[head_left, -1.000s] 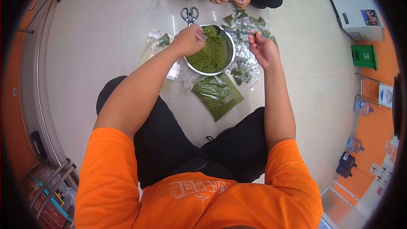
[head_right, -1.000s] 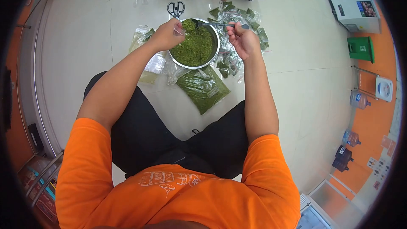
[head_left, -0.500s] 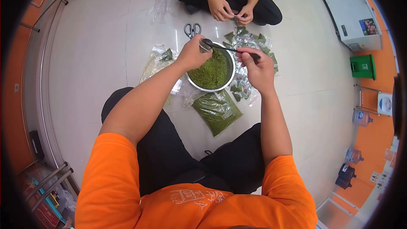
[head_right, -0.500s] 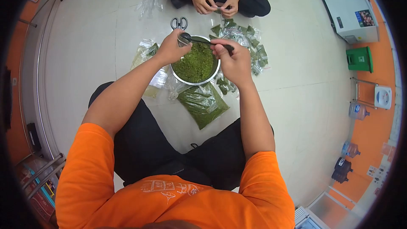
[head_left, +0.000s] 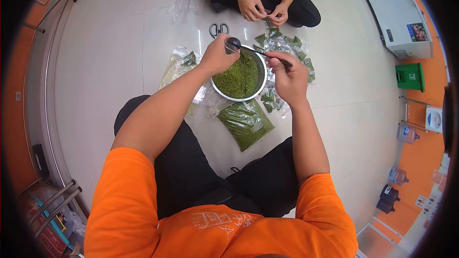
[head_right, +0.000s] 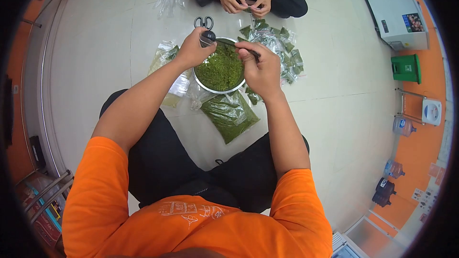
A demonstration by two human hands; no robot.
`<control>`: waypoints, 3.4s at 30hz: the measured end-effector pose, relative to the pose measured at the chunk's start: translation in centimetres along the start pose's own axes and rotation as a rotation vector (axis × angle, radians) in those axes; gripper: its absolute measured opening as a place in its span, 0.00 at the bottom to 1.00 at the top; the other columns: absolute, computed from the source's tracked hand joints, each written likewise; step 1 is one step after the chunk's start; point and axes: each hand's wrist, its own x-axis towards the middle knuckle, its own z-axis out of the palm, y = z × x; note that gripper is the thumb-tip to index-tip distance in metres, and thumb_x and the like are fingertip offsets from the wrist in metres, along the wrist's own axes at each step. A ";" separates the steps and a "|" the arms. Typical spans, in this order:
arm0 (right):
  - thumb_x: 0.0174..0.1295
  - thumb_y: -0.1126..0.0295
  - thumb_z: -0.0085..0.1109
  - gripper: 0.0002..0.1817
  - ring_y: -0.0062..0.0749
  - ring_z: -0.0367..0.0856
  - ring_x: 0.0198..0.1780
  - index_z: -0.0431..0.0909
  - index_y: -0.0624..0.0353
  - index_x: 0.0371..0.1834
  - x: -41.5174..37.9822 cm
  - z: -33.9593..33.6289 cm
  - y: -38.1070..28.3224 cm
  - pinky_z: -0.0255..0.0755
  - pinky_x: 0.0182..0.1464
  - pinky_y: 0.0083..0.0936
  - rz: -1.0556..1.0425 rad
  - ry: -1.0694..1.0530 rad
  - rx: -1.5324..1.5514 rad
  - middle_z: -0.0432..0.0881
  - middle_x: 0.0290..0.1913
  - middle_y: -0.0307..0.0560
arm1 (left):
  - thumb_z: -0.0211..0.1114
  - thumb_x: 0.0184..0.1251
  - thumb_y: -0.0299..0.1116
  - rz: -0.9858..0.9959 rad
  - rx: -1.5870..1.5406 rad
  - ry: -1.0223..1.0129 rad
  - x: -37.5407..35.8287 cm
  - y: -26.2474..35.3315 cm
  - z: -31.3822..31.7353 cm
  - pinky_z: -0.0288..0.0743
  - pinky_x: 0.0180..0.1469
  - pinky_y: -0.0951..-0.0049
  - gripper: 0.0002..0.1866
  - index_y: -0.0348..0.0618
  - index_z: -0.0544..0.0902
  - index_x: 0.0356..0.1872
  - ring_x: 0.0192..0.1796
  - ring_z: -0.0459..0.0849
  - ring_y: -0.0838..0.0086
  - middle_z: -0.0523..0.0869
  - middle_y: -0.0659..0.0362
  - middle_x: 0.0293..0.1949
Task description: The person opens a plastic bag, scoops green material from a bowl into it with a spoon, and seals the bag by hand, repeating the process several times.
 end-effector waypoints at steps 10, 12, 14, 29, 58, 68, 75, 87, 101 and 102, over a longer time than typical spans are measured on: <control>0.70 0.73 0.60 0.08 0.22 0.83 0.35 0.85 0.65 0.45 0.4 -0.1 0.6 0.75 0.39 0.19 0.033 0.072 0.133 0.88 0.36 0.45 | 0.73 0.58 0.40 0.042 0.029 0.035 0.3 -1.3 0.1 0.76 0.55 0.67 0.26 0.37 0.75 0.54 0.49 0.85 0.66 0.86 0.52 0.45; 0.71 0.71 0.59 0.09 0.22 0.83 0.35 0.85 0.66 0.45 1.0 -0.8 1.1 0.76 0.39 0.19 0.027 0.121 0.195 0.88 0.37 0.45 | 0.73 0.57 0.41 0.031 0.019 -0.034 1.0 -2.1 -0.7 0.75 0.55 0.67 0.24 0.42 0.80 0.52 0.49 0.83 0.67 0.86 0.54 0.46; 0.72 0.69 0.58 0.11 0.23 0.83 0.36 0.84 0.68 0.46 1.4 -1.2 0.8 0.77 0.40 0.19 0.046 0.218 0.222 0.88 0.38 0.46 | 0.74 0.55 0.41 0.107 0.077 0.055 2.3 -3.8 -1.6 0.75 0.57 0.67 0.25 0.42 0.80 0.53 0.51 0.83 0.65 0.85 0.51 0.48; 0.72 0.68 0.57 0.12 0.21 0.82 0.34 0.83 0.68 0.48 0.9 0.2 11.5 0.77 0.39 0.19 0.505 0.015 0.293 0.86 0.35 0.43 | 0.77 0.51 0.28 -0.510 -0.288 0.152 2.1 -14.4 -5.1 0.80 0.54 0.63 0.39 0.44 0.71 0.67 0.60 0.79 0.64 0.78 0.49 0.61; 0.53 0.70 0.67 0.42 0.47 0.70 0.62 0.55 0.66 0.70 0.1 0.7 22.5 0.78 0.53 0.45 1.240 0.708 0.421 0.65 0.63 0.62 | 0.65 0.54 0.37 -0.240 1.215 -0.860 -3.1 -15.6 -6.7 0.79 0.44 0.63 0.10 0.45 0.91 0.30 0.38 0.88 0.59 0.89 0.51 0.34; 0.61 0.64 0.66 0.15 0.29 0.82 0.47 0.85 0.60 0.47 1.0 6.0 10.1 0.75 0.52 0.27 0.493 -0.170 0.249 0.86 0.44 0.45 | 0.73 0.62 0.37 -0.793 0.204 -0.311 -6.0 -4.1 -8.9 0.79 0.33 0.83 0.11 0.41 0.87 0.40 0.36 0.87 0.80 0.89 0.62 0.36; 0.58 0.62 0.72 0.16 0.30 0.85 0.36 0.85 0.63 0.42 -2.1 8.8 3.0 0.79 0.43 0.27 0.175 -0.319 0.079 0.87 0.36 0.48 | 0.71 0.68 0.38 -0.693 -0.329 -0.143 -7.4 2.6 -5.4 0.78 0.48 0.79 0.19 0.40 0.81 0.54 0.45 0.85 0.79 0.87 0.62 0.45; 0.55 0.66 0.74 0.16 0.24 0.84 0.34 0.85 0.65 0.43 -1.1 7.4 1.5 0.78 0.39 0.23 0.207 -0.184 -0.017 0.88 0.36 0.45 | 0.74 0.61 0.33 -0.479 -0.411 -0.211 -5.3 4.4 -5.7 0.76 0.47 0.79 0.18 0.35 0.83 0.50 0.42 0.85 0.77 0.88 0.59 0.42; 0.65 0.68 0.62 0.06 0.15 0.77 0.32 0.83 0.60 0.36 0.4 5.9 1.5 0.70 0.37 0.15 0.545 -0.278 0.334 0.83 0.32 0.35 | 0.71 0.65 0.31 -0.116 -0.297 -0.295 -5.5 3.8 -6.2 0.79 0.53 0.74 0.18 0.32 0.83 0.52 0.47 0.85 0.76 0.88 0.55 0.45; 0.65 0.69 0.62 0.06 0.15 0.77 0.32 0.83 0.60 0.36 0.5 6.0 1.7 0.70 0.37 0.15 0.570 -0.280 0.389 0.82 0.32 0.35 | 0.70 0.65 0.31 -0.121 -0.306 -0.287 -5.5 3.8 -6.1 0.79 0.53 0.74 0.18 0.32 0.83 0.52 0.48 0.85 0.76 0.88 0.55 0.45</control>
